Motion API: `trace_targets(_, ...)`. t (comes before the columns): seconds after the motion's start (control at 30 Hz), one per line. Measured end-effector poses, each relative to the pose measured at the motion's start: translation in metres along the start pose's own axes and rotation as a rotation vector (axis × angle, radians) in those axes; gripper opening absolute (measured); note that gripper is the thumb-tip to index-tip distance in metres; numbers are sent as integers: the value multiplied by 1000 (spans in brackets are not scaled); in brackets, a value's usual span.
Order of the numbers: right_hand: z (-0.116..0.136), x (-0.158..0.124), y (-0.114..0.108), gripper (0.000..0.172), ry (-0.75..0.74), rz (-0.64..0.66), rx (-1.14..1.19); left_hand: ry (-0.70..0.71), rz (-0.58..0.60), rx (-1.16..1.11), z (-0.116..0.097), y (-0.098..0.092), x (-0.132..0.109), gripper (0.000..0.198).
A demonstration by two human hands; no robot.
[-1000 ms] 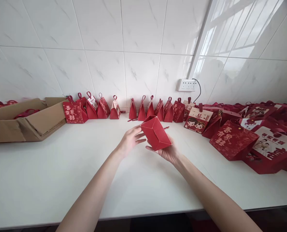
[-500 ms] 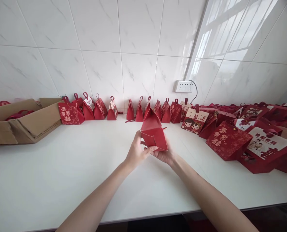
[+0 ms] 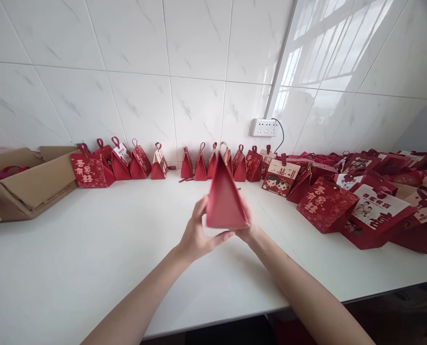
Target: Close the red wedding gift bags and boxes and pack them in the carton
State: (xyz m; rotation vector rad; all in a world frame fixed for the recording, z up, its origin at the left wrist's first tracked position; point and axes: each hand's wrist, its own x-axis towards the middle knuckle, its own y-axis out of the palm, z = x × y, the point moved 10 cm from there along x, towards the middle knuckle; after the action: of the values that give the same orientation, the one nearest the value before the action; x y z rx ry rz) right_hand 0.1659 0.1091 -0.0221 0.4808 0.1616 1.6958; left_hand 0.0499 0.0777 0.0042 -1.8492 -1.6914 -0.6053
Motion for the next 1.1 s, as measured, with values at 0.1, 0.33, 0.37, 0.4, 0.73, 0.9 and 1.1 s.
trace_targets(0.1, -3, 4, -23, 42, 2, -215, -7, -175, -109, -253, 15, -5, 5, 112)
trace_targets(0.33, 2, 2, -12, 49, -26, -121, -70, -998, -37, -807, 74, 23, -18, 41)
trace_targets(0.37, 4, 1, -7, 49, -30, -82, -64, -1038, -26, -864, 75, 25, -20, 40)
trace_targets(0.4, 6, 0, -4, 48, -37, -60, -63, -1049, -10, -908, 74, 27, -21, 40)
trace_targets(0.73, 6, 9, -35, 39, 26, -239, -261, -554, -44, -461, 59, 2, 7, 51)
trace_targets(0.9, 17, -4, -52, 39, -9, -297, -294, -399, 64, -94, 67, -12, 10, 64)
trace_targets(1.1, 97, -95, -98, 29, -227, -399, -827, -358, 124, 455, 105, -30, 28, 44)
